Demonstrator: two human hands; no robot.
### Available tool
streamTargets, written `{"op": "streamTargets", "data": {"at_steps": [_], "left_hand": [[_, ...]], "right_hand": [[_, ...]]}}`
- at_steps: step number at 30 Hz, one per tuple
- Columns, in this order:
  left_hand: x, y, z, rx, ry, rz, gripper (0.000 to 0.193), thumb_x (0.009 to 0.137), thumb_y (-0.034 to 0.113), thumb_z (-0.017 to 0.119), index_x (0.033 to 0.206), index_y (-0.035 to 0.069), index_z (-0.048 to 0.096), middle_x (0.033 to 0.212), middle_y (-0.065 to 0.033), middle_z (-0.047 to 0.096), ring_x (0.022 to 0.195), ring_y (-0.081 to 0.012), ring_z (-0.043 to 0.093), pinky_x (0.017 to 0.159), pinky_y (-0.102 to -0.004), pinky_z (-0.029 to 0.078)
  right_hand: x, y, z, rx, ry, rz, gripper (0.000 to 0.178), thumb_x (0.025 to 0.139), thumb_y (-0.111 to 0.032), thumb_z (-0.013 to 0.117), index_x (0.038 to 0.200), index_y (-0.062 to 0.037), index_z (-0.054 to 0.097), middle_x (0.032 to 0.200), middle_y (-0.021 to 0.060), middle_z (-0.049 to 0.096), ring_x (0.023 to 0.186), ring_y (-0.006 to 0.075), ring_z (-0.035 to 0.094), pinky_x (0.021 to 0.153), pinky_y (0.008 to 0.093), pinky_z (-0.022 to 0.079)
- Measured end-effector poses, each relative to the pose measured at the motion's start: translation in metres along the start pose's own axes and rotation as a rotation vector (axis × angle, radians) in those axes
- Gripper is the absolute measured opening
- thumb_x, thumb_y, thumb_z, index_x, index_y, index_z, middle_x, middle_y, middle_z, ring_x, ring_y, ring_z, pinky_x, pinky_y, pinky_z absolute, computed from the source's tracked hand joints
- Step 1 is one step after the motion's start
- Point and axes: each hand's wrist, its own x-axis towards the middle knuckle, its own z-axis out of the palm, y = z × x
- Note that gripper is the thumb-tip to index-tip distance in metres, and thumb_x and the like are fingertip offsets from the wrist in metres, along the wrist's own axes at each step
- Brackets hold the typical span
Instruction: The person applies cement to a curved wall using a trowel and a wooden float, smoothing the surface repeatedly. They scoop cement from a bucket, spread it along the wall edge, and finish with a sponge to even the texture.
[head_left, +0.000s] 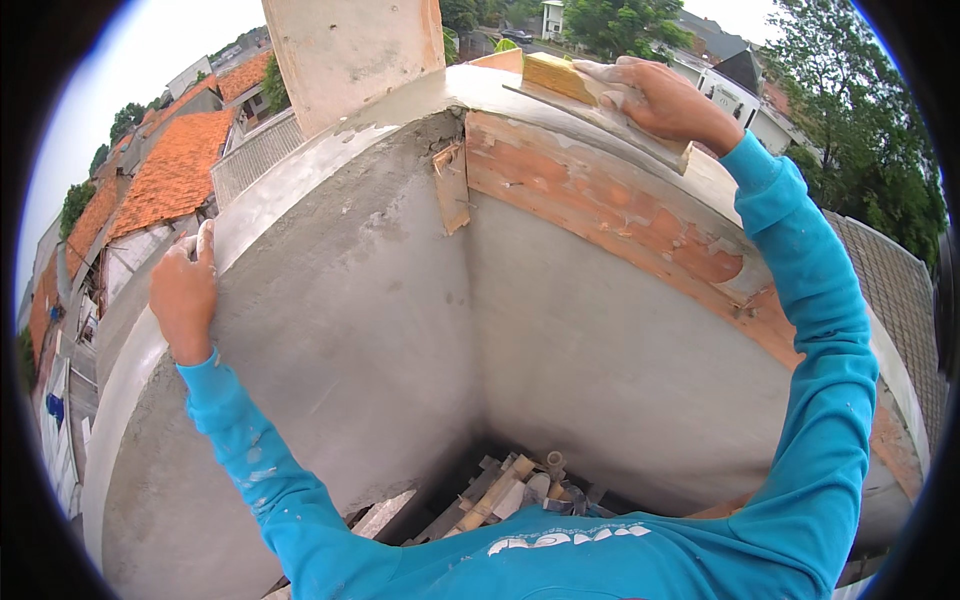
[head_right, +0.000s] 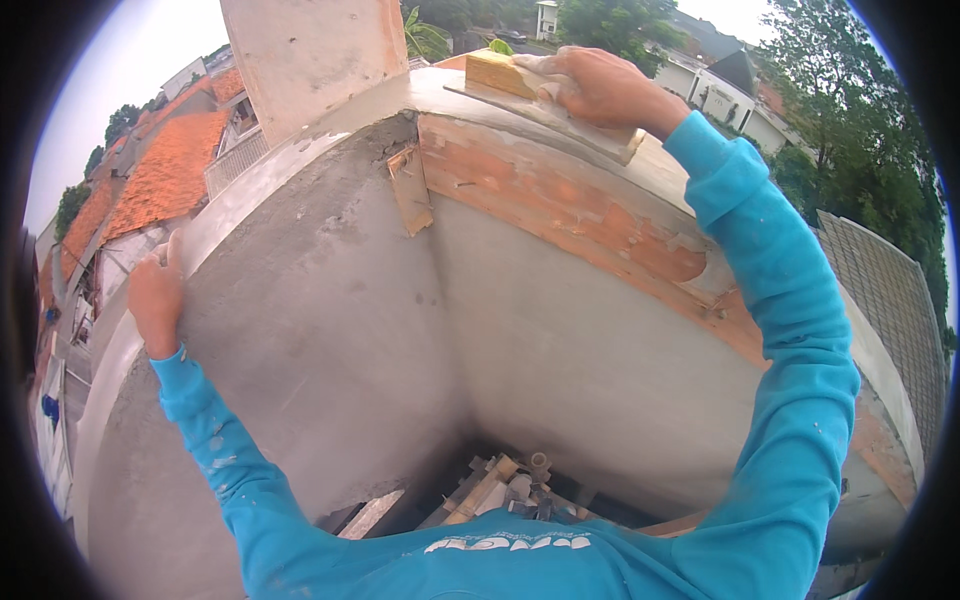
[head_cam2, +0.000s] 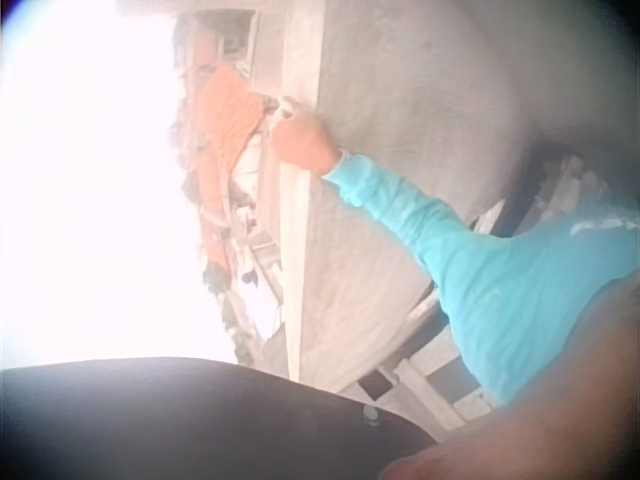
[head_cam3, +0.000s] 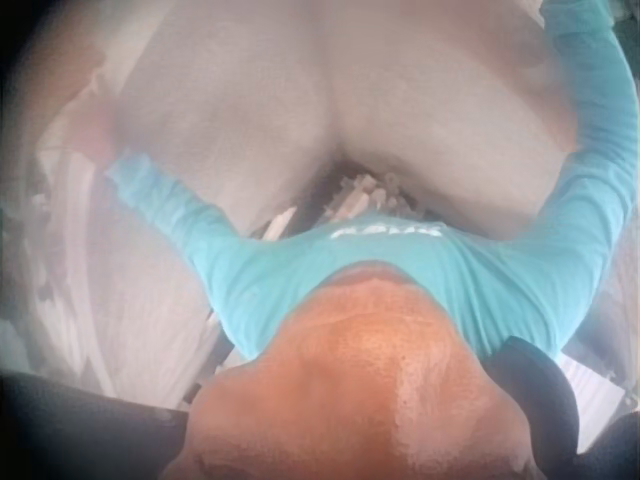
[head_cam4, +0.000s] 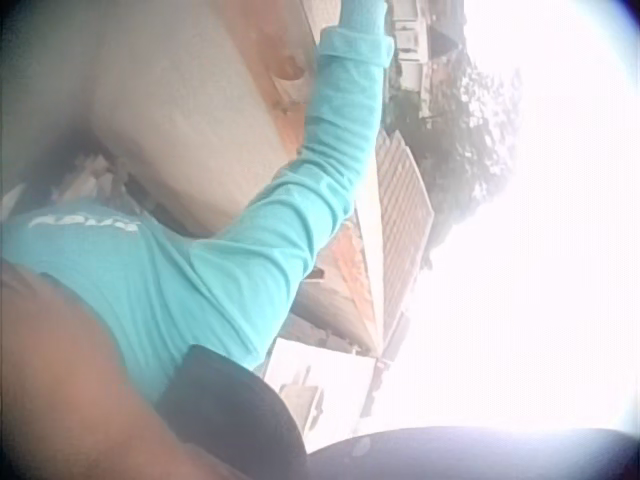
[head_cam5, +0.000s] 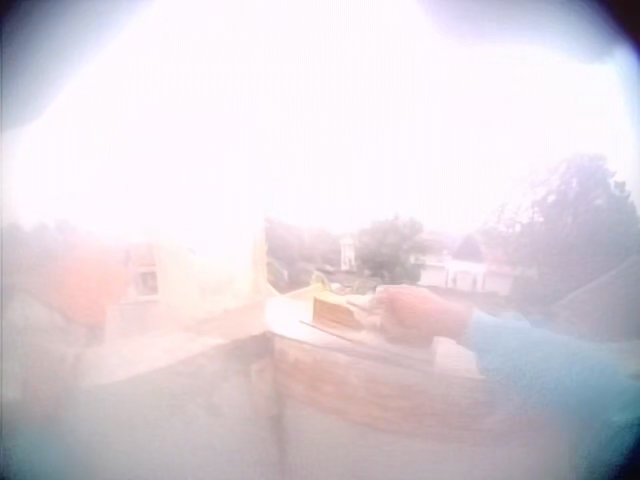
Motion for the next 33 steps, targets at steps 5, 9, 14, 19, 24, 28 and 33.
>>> {"op": "streamTargets", "data": {"at_steps": [5, 9, 14, 19, 24, 28, 33], "left_hand": [[0.000, 0.004, -0.002, -0.063, 0.012, 0.019, 0.051, 0.096, 0.052, 0.051, 0.105, 0.008, 0.075, 0.092, -0.0234, 0.069, 0.090, -0.0408, 0.065, 0.081, -0.0491, 0.050], [0.004, 0.002, 0.002, -0.010, -0.017, 0.025, 0.050, 0.096, 0.051, 0.051, 0.106, 0.008, 0.075, 0.094, -0.0238, 0.069, 0.091, -0.0402, 0.066, 0.081, -0.0481, 0.050], [0.003, 0.001, 0.003, -0.029, -0.069, -0.030, 0.051, 0.096, 0.052, 0.051, 0.108, 0.008, 0.074, 0.096, -0.0229, 0.070, 0.093, -0.0385, 0.067, 0.083, -0.0466, 0.051], [0.002, 0.001, 0.002, -0.010, -0.030, -0.043, 0.053, 0.096, 0.053, 0.050, 0.109, 0.008, 0.074, 0.097, -0.0215, 0.070, 0.094, -0.0376, 0.067, 0.083, -0.0466, 0.051], [-0.001, 0.008, 0.000, 0.001, 0.013, -0.041, 0.053, 0.096, 0.054, 0.050, 0.110, 0.008, 0.073, 0.100, -0.0210, 0.070, 0.097, -0.0372, 0.067, 0.084, -0.0470, 0.051], [-0.004, 0.011, -0.001, 0.030, 0.031, -0.037, 0.052, 0.096, 0.053, 0.050, 0.110, 0.009, 0.073, 0.101, -0.0199, 0.071, 0.098, -0.0369, 0.067, 0.086, -0.0468, 0.051], [-0.007, 0.014, -0.002, -0.012, 0.044, -0.039, 0.052, 0.096, 0.053, 0.051, 0.111, 0.008, 0.073, 0.102, -0.0185, 0.071, 0.098, -0.0363, 0.067, 0.087, -0.0459, 0.052]], "right_hand": [[0.140, -0.068, 0.053, 0.105, -0.078, -0.060, 0.046, 0.085, -0.018, 0.052, 0.130, -0.0118, 0.062, 0.112, 0.0199, 0.068, 0.106, 0.0368, 0.064, 0.092, 0.0449, 0.050], [0.175, -0.087, 0.090, 0.184, -0.167, -0.069, 0.045, 0.089, -0.024, 0.056, 0.129, -0.0047, 0.060, 0.121, 0.0234, 0.062, 0.117, 0.0372, 0.057, 0.101, 0.0426, 0.045], [0.114, -0.043, 0.075, 0.090, -0.206, -0.036, 0.049, 0.083, -0.016, 0.052, 0.131, -0.0114, 0.062, 0.121, 0.0201, 0.064, 0.112, 0.0354, 0.060, 0.096, 0.0422, 0.048], [-0.012, 0.038, 0.026, -0.017, -0.289, 0.139, 0.047, 0.087, -0.015, 0.056, 0.131, -0.0020, 0.054, 0.140, 0.0224, 0.048, 0.132, 0.0363, 0.044, 0.115, 0.0411, 0.033], [-0.109, 0.038, -0.023, -0.044, -0.198, 0.189, 0.044, 0.093, -0.015, 0.056, 0.136, -0.0037, 0.053, 0.127, 0.0229, 0.054, 0.120, 0.0383, 0.051, 0.106, 0.0454, 0.038], [-0.099, 0.014, -0.023, 0.023, -0.174, 0.157, 0.048, 0.097, -0.022, 0.054, 0.141, -0.0043, 0.049, 0.128, 0.0267, 0.055, 0.120, 0.0409, 0.053, 0.106, 0.0467, 0.039], [-0.008, 0.046, 0.062, -0.175, -0.013, -0.014, 0.050, 0.098, -0.027, 0.054, 0.142, -0.0043, 0.047, 0.120, 0.0255, 0.059, 0.116, 0.0382, 0.055, 0.102, 0.0474, 0.042]]}}
